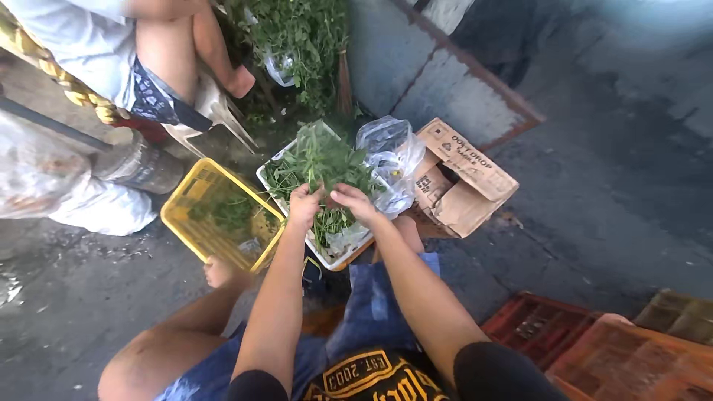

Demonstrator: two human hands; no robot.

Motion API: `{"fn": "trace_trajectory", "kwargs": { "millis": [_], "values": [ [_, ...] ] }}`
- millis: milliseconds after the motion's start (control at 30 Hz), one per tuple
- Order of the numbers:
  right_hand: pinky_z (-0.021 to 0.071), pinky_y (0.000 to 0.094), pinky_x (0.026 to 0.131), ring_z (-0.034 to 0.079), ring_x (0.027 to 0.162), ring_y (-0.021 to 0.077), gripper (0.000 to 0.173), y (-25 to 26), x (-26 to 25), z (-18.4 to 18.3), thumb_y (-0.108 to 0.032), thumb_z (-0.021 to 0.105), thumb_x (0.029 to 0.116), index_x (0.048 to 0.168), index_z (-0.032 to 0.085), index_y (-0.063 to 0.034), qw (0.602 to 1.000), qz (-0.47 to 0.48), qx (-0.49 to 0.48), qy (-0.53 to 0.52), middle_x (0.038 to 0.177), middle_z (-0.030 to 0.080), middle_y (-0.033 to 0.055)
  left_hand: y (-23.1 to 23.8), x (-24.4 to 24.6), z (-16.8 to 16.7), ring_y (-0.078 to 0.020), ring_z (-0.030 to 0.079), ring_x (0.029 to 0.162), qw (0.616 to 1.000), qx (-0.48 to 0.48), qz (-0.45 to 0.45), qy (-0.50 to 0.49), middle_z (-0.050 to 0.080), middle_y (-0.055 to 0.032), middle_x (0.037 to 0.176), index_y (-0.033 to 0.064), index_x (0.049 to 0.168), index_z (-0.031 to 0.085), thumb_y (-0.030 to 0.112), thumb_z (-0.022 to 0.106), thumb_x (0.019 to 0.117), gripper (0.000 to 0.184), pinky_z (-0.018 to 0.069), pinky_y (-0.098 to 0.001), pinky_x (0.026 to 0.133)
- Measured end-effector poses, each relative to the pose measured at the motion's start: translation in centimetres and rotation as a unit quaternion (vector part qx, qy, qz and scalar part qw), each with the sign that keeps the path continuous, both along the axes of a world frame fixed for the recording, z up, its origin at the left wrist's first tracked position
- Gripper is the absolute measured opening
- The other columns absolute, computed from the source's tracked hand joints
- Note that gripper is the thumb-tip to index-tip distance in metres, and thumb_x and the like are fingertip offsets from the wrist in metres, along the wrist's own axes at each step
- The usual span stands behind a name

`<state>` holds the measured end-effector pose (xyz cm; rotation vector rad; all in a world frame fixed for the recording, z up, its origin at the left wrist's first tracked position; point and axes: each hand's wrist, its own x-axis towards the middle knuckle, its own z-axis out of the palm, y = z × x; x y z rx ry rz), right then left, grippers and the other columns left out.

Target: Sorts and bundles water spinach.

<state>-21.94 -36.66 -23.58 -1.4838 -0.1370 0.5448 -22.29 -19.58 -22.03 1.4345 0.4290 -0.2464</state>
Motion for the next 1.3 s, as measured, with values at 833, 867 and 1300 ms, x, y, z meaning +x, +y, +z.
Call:
{"fn": "trace_trajectory", "kwargs": {
  "millis": [833,867,1300],
  "values": [
    [0.0603,0.0417,0.087,0.072,0.091,0.0208,0.034,5.7,-1.6,2.5,-0.028,0.051,0.1079,0.131,0.062,-0.0055,0.977,-0.017,-0.188,-0.096,0.104,0.073,0.0124,3.7,-0.5,2.0,-0.0097,0.047,0.052,0.988,-0.039,0.142,-0.043,0.063,-0.0063,0.08,0.0058,0.111,0.065,0.012,0.071,0.0966,0.017,0.0396,-0.0249,0.046],
    [0.0593,0.0396,0.084,0.07,0.087,0.0191,0.033,5.9,-1.7,2.3,-0.024,0.046,0.1089,0.126,0.065,-0.0036,0.978,-0.071,-0.173,-0.094,0.1,0.072,0.0117,3.8,-0.8,1.6,-0.0102,0.046,0.053,0.985,-0.063,0.152,-0.06,0.061,-0.0057,0.079,0.0057,0.114,0.064,0.015,0.069,0.0987,0.019,0.0407,-0.0255,0.048],
    [0.0553,0.0437,0.092,0.066,0.103,0.0246,0.03,6.0,-0.9,9.6,-0.015,0.054,0.1037,0.126,0.072,-0.009,0.877,-0.174,-0.269,-0.357,0.109,0.069,0.0127,-0.2,-4.9,0.3,-0.0303,0.072,0.1,0.898,-0.382,0.205,-0.071,0.07,-0.0182,0.111,-0.0034,0.125,0.055,0.015,0.031,0.1131,0.033,0.0607,-0.0485,0.087]
  ]
}}
